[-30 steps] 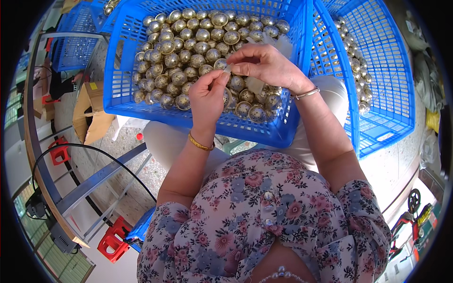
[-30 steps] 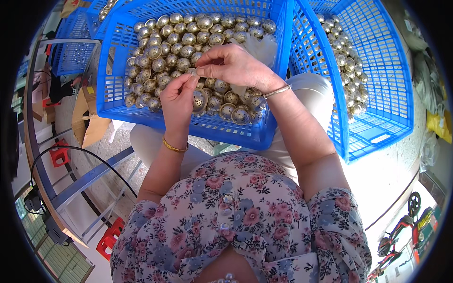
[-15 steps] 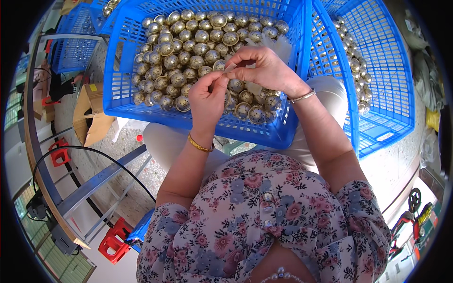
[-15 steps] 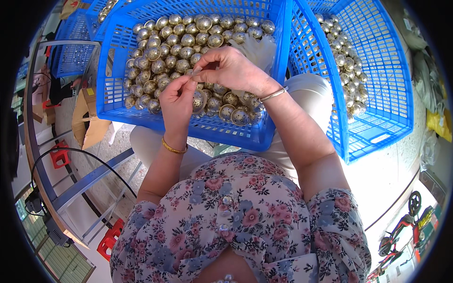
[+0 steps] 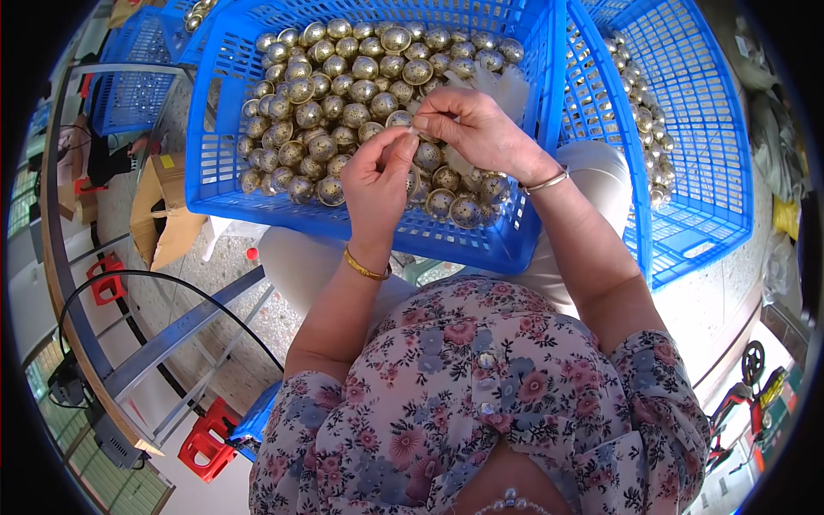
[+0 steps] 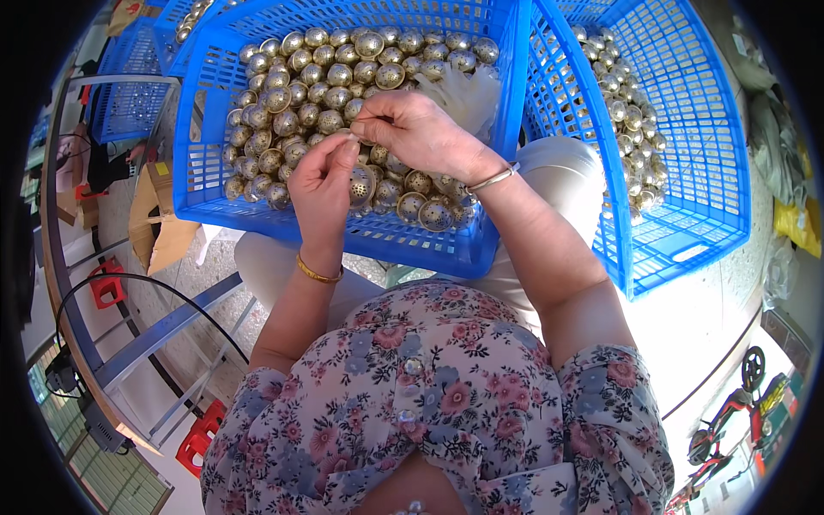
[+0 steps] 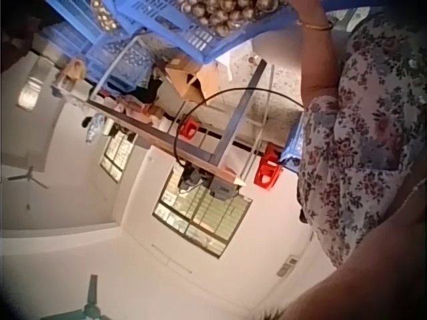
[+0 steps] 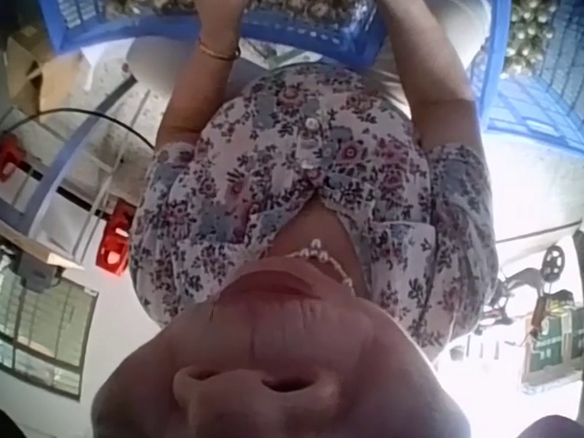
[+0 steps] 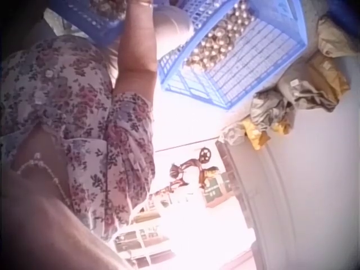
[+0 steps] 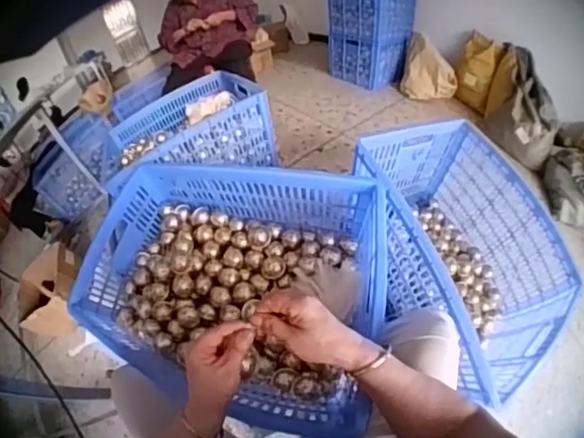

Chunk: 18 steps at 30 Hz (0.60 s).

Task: Inspecting and assembling small gold-colored spherical toy parts into blue crates.

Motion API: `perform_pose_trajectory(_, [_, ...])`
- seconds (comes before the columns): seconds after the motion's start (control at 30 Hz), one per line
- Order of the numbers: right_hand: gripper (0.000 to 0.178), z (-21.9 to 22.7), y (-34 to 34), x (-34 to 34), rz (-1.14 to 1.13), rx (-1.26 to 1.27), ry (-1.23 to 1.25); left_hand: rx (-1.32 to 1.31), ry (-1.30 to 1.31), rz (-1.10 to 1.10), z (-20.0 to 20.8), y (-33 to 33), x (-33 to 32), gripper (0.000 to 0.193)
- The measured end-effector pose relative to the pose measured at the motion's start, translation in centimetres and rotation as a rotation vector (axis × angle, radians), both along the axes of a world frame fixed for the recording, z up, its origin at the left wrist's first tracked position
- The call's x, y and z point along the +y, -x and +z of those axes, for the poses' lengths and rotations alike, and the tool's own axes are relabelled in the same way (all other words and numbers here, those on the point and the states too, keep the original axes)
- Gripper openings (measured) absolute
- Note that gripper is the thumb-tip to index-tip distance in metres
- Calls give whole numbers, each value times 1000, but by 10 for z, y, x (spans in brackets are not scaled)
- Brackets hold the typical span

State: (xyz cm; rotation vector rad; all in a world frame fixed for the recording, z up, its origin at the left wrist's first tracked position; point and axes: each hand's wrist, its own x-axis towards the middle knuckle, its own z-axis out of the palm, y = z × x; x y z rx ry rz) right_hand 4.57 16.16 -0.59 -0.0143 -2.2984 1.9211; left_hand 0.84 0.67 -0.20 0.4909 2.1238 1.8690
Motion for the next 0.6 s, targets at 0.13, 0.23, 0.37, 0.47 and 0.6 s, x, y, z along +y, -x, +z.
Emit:
perform_pose_trajectory(0.13, [19,-3,1,5,45,-101,29,112,0,38,-2,1,-1,10])
perform_pose_trajectory(0.23, [20,-1,1,10,6,-121,193,91,25,39,-3,1,-3,9])
perform_pose_trajectory(0.37, [16,3,-1,4,5,-123,129,68,28,37,-2,1,-5,9])
perform_pose_trajectory(0.47, [14,-1,0,6,39,-95,127,74,45,22,0,0,-4,9])
perform_pose_trajectory(0.6, [14,-10,1,5,93,-90,157,79,33,32,-3,-1,-3,10])
